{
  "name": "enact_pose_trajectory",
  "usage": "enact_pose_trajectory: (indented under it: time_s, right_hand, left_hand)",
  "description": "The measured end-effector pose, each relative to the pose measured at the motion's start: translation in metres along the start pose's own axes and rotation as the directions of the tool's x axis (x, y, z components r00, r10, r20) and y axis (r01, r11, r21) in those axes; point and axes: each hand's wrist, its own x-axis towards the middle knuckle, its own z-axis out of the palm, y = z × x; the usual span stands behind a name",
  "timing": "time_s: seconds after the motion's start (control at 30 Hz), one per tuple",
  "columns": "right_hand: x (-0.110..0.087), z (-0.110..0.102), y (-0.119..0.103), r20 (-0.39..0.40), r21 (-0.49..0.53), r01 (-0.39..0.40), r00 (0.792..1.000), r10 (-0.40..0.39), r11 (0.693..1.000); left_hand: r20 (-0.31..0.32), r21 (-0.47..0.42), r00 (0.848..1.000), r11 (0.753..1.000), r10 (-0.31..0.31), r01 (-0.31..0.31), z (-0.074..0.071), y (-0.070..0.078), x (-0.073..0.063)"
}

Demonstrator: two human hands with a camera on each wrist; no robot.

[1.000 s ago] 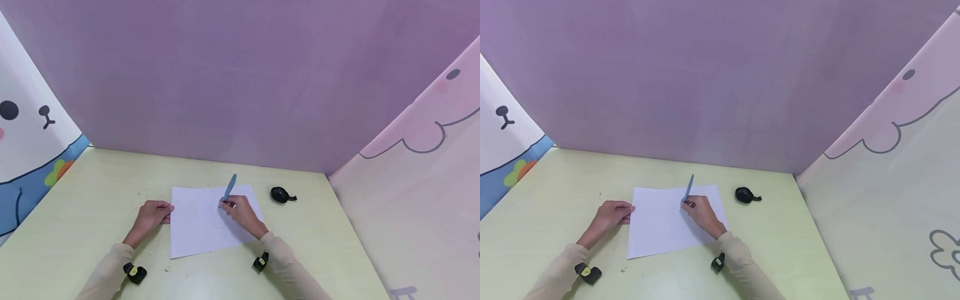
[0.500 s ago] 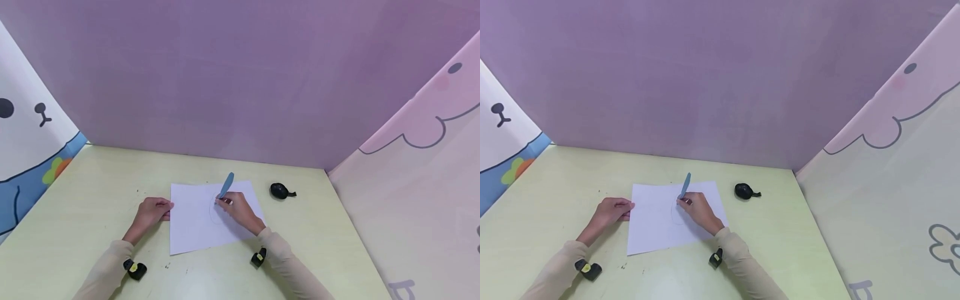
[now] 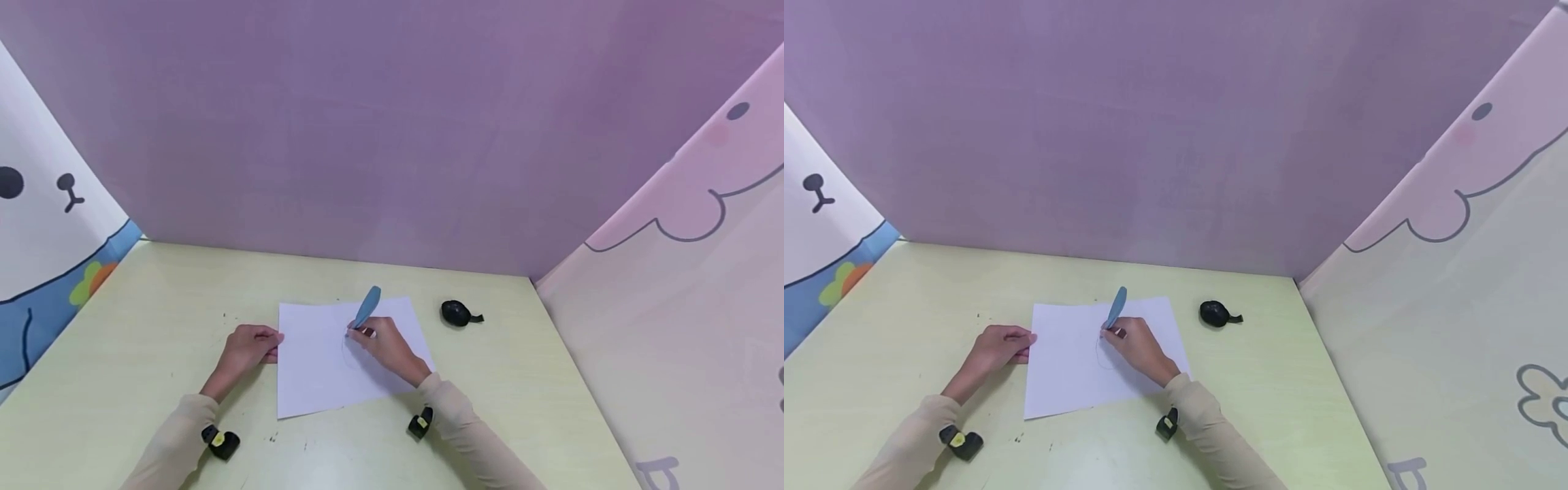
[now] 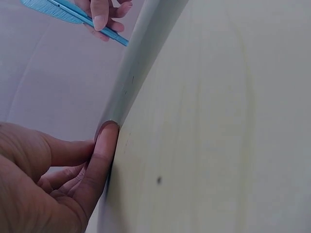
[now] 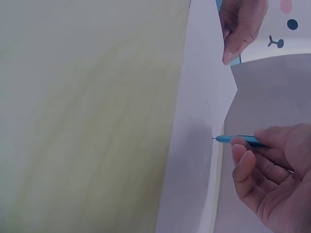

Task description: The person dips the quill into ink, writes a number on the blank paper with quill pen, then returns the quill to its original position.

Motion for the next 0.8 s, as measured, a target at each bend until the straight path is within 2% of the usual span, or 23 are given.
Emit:
enact_pose_trajectory:
  time_s: [0.33,0.57,0.8]
  right_hand:
    - [-0.0019,0.0017,-0.0036,0.015,-0.024,-0.013,1.000,0.013,1.000]
    - [-0.0046,0.0046,-0.0055,0.023,0.006,-0.022,0.999,0.022,1.000]
    - [-0.0058,0.0057,-0.0070,-0.014,0.026,-0.017,1.000,0.017,1.000]
  left_hand:
    - [-0.015,0.029,1.000,0.999,-0.013,0.014,-0.0001,-0.0034,0.0003]
    - [-0.027,0.040,1.000,0.999,-0.009,0.011,0.0010,-0.0043,-0.0014]
    - [-0.044,0.041,0.999,0.999,0.003,-0.001,0.0021,-0.0055,-0.0021]
